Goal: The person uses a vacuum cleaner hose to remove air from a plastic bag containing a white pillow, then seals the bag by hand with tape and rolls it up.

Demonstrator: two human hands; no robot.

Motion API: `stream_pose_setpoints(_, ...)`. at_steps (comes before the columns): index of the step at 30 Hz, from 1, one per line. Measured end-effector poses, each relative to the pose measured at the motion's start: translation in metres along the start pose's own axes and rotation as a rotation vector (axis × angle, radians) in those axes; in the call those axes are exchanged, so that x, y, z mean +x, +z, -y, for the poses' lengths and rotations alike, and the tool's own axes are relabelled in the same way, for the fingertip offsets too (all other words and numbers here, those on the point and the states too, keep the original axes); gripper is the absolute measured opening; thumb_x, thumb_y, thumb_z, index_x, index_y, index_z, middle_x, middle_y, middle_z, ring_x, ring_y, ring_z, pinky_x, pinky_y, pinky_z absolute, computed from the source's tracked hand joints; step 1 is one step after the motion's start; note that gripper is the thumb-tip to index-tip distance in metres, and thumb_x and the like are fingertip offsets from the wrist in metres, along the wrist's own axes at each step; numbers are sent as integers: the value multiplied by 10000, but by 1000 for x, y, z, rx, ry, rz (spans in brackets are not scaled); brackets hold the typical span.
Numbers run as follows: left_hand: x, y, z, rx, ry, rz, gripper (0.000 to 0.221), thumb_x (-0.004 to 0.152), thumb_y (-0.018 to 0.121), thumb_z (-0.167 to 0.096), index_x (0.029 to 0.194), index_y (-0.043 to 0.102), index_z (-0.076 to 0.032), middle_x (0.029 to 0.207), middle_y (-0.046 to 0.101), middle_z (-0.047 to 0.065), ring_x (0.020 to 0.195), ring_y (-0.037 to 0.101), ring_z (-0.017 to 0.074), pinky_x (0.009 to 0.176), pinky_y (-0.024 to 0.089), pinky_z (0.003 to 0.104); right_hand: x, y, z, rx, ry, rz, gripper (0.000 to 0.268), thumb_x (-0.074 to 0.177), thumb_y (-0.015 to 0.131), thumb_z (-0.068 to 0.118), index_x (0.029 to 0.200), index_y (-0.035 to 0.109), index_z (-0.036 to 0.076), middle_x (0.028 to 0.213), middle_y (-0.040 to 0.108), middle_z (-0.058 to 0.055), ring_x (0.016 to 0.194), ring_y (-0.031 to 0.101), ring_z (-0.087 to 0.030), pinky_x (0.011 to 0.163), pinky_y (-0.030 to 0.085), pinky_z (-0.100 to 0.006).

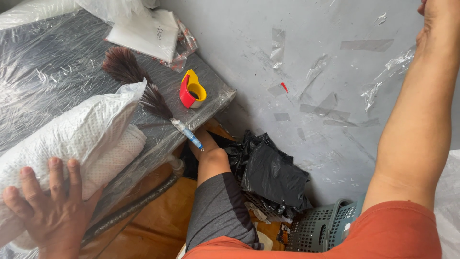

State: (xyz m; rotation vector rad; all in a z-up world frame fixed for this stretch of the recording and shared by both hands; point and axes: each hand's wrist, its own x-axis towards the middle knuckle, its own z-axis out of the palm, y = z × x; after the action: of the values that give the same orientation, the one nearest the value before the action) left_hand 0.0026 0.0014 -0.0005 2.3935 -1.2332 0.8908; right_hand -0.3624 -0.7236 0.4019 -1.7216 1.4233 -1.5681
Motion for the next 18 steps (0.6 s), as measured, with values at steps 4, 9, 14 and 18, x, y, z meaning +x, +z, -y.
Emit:
stream_pose_setpoints(4,2,-3,-2,80,-1,-12,816,966,747,-553,1554,544,-25,1567,530,223,1357,579,612,1069,460,766,-58,29,33,125,46,78,73,813,629,270,770,630,329,723,596,173,650,513,48,815,555,-144)
stream_pose_setpoints(9,0,6,-2,34,-24,0,833,945,764,-490,1590,496,-36,1638,435,201,1386,491,624,1052,441,806,-139,28,69,266,28,259,242,969,784,407,926,588,273,823,535,116,698,495,14,702,459,-176)
stream_pose_setpoints(14,-6,14,-1,119,-17,103,1170,824,848,-634,1675,222,-130,1723,174,115,1497,354,530,1156,379,705,-215,46,60,368,51,421,224,1001,723,420,1011,650,208,798,521,130,660,477,24,706,469,-168)
stream_pose_setpoints(18,-5,12,-6,188,-26,96,1162,666,903,-631,1597,431,-121,1624,442,149,1454,421,507,1140,398,671,-308,61,60,471,-97,536,260,1137,741,182,941,575,144,771,513,-3,638,491,-91,662,512,-265)
